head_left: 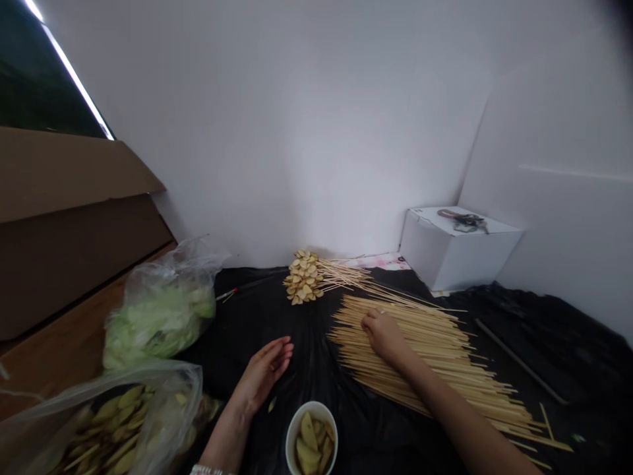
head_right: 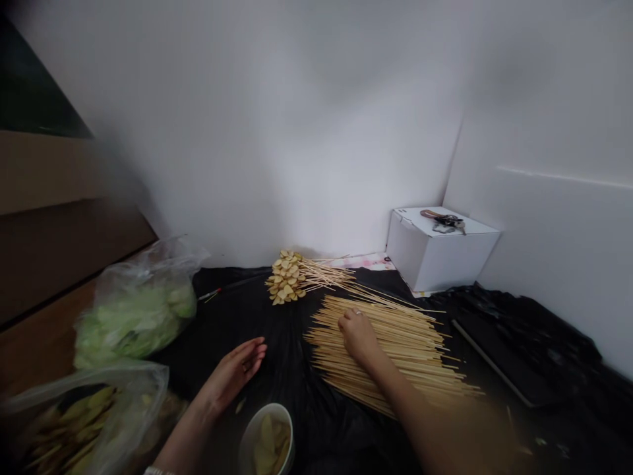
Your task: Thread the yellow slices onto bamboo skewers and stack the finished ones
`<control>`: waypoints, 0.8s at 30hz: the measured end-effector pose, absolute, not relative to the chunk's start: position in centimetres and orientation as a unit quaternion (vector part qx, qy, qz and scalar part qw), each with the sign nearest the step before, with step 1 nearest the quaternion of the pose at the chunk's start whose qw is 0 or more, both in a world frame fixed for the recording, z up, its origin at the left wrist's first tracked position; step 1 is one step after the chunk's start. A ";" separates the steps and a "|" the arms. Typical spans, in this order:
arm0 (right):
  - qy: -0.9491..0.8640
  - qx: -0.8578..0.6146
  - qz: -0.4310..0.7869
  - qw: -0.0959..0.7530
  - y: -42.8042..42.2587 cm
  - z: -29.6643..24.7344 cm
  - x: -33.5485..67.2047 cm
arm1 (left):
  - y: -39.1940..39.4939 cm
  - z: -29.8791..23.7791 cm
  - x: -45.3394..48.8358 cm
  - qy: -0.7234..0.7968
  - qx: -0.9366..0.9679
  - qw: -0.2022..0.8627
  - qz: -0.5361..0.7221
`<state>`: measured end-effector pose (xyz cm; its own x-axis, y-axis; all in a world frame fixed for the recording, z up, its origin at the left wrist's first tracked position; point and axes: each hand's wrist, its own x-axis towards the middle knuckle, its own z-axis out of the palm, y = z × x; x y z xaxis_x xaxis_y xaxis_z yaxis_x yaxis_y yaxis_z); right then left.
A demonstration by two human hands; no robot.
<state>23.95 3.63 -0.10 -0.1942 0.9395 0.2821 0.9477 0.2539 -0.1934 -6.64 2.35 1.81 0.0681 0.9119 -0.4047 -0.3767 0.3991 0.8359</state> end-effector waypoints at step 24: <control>-0.831 -0.531 -0.147 0.069 3.8 -2.1 24.9 | -13.8 8.0 -14.6 0.586 0.406 0.566 0.414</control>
<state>24.91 3.80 -2.10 -0.4258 0.8633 0.2707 0.9038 0.3918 0.1721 -14.60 -13.84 7.95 -0.0291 0.9445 -0.3272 0.0082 0.3276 0.9448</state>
